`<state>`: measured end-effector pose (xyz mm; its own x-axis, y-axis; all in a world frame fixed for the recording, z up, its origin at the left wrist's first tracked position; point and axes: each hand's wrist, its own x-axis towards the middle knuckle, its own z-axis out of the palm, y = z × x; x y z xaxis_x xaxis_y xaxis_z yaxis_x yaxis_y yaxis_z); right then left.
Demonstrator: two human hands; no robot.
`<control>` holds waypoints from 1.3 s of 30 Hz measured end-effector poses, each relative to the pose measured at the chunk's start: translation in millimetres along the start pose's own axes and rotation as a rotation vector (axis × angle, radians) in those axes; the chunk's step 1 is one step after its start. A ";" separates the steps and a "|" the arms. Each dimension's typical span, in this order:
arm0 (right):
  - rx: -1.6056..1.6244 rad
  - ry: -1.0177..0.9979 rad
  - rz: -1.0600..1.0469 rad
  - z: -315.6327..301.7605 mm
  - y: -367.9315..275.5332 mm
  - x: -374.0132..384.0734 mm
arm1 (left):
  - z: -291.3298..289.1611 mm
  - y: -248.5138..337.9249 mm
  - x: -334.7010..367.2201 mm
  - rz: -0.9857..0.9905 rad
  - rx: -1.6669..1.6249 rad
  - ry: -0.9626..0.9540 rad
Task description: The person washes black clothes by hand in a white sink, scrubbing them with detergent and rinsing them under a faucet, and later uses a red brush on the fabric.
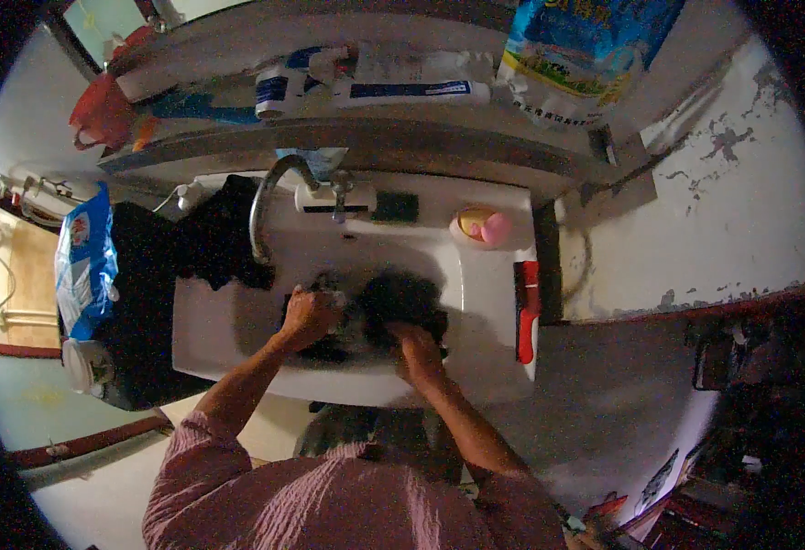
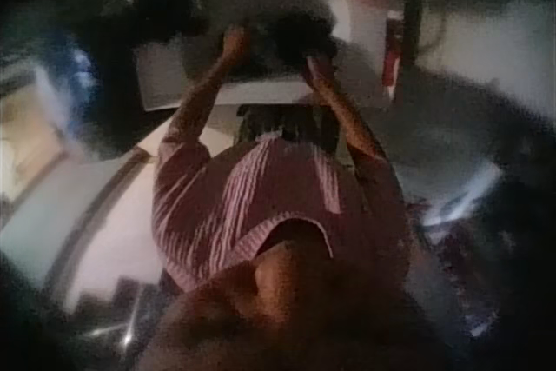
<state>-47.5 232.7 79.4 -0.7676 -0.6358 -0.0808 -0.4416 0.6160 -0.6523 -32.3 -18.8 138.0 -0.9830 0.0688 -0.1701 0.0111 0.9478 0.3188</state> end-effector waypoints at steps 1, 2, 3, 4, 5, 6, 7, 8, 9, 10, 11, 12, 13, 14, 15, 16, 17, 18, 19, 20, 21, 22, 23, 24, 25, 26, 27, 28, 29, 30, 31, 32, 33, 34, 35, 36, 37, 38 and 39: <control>0.167 0.006 0.010 -3.2 -28.7 13.4 | -11.9 2.5 -8.8 0.041 0.141 0.015; 0.325 0.022 0.021 -7.9 -52.6 23.4 | -26.1 4.2 -13.4 0.042 0.147 0.021; 0.328 0.030 0.016 4.4 -52.2 28.7 | -40.4 6.6 -16.8 0.074 0.174 0.031; 0.364 -0.023 0.005 24.3 -43.0 37.0 | -55.8 9.4 -20.3 0.105 0.199 0.041; 0.403 -0.081 0.001 42.9 -35.9 41.7 | -70.9 13.1 -23.6 0.107 0.203 0.036; 0.407 -0.079 -0.003 50.7 -36.6 47.6 | -89.3 17.9 -25.2 -0.071 -0.232 0.053; 0.536 -0.130 -0.039 57.1 -36.3 54.0 | -103.7 21.9 -27.9 -0.247 -0.668 0.069; 0.665 -0.181 -0.077 62.0 -34.3 59.1 | -114.6 25.4 -32.1 -0.245 -0.663 0.071; 0.663 -0.179 -0.079 68.1 -24.0 60.4 | -123.7 29.5 -36.6 -0.173 -0.709 0.192; 0.480 -0.087 -0.091 70.9 -11.0 60.8 | -124.7 31.4 -33.3 -0.167 -0.973 0.266; 0.301 -0.005 -0.099 75.9 -2.9 57.7 | -123.0 30.3 -31.4 -0.159 -1.231 0.346; 0.302 -0.013 -0.091 64.8 -11.7 53.7 | -119.0 19.0 -32.6 -0.222 -1.233 0.319; 0.547 -0.029 0.133 35.1 -30.0 51.6 | -112.8 14.3 -31.5 -0.290 -1.243 0.307; 0.788 -0.036 0.356 14.6 -38.6 49.5 | -108.1 13.0 -29.3 -0.353 -1.250 0.296; 0.777 -0.023 0.363 6.2 -28.4 40.7 | -90.7 4.8 -24.2 -0.339 -1.261 0.288; 0.546 0.075 0.312 -0.7 -16.7 29.5 | -59.4 -14.1 -20.8 -0.326 -1.218 0.325; 0.324 0.167 0.263 -8.0 -3.4 19.8 | -30.8 -22.6 -14.1 -0.320 -1.166 0.353; 0.327 0.159 0.266 -17.4 -2.4 13.1 | -14.9 -22.2 -12.9 -0.329 -1.166 0.351; 0.339 0.209 0.325 -34.7 -7.3 4.9 | -0.6 -18.4 -8.5 -0.393 -1.219 0.367; 0.345 0.267 0.389 -49.3 -4.9 -2.9 | 16.6 -15.0 1.6 -0.449 -1.276 0.377; 0.295 0.336 0.332 -53.8 1.2 -13.4 | 41.7 -26.3 11.7 -0.453 -1.151 0.331; 0.291 0.333 0.329 -59.0 4.9 -19.2 | 65.7 -30.2 20.9 -0.455 -1.155 0.335; 0.182 0.343 0.230 -66.3 5.5 -24.9 | 87.7 -32.2 28.2 -0.493 -1.147 0.342; 0.074 0.353 0.137 -75.4 2.2 -29.3 | 91.8 -25.9 32.7 -0.529 -1.139 0.343; 0.053 0.203 0.199 -84.3 -3.5 -33.0 | 97.0 -17.1 37.1 -0.505 -1.264 0.345; 0.050 0.207 0.204 -83.7 0.7 -36.6 | 93.5 0.5 44.6 -0.500 -1.266 0.340; -0.175 0.206 0.012 -80.2 5.1 -41.2 | 89.3 18.7 52.2 -0.586 -1.291 0.320; -0.399 0.200 -0.183 -75.0 10.7 -44.7 | 85.0 37.5 58.0 -0.675 -1.313 0.302; -0.405 0.199 -0.225 -63.3 22.7 -43.7 | 81.6 57.5 59.6 -0.678 -1.309 0.309; -0.409 0.199 -0.220 -47.0 42.6 -45.9 | 82.4 83.0 60.6 -0.606 -0.762 0.230; -0.145 0.243 -0.141 -28.6 64.7 -50.8 | 83.9 107.1 58.1 -0.506 -0.222 0.144; 0.122 0.284 -0.073 -19.8 75.5 -50.3 | 82.2 124.1 53.0 -0.414 -0.144 0.234; -0.089 0.236 -0.243 -33.7 48.2 -44.1 | 86.9 124.1 45.8 -0.419 -0.426 0.214; -0.302 0.233 -0.414 -55.2 19.8 -39.9 | 98.4 127.8 35.2 -0.213 -0.429 0.372; -0.173 0.188 -0.277 -50.8 45.3 -45.9 | 54.6 167.5 29.9 -0.185 -0.441 0.245; -0.018 0.129 -0.171 -44.4 52.6 -45.4 | 63.8 174.2 18.1 -0.140 -0.411 0.270; 0.034 0.196 -0.147 -51.0 36.2 -44.1 | 70.2 174.7 11.6 -0.109 -0.403 0.241; 0.036 0.196 -0.148 -57.1 22.8 -40.7 | 75.3 176.9 7.7 -0.065 -0.400 0.212; 0.557 0.203 -0.016 -61.8 11.2 -36.7 | 87.1 172.5 8.2 0.078 -0.294 0.407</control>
<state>-53.0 291.6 121.7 -0.8605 -0.5076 0.0419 -0.1853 0.2352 -0.9541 -22.6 172.4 110.4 -0.9737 -0.0469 0.2230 0.0926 0.8126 0.5754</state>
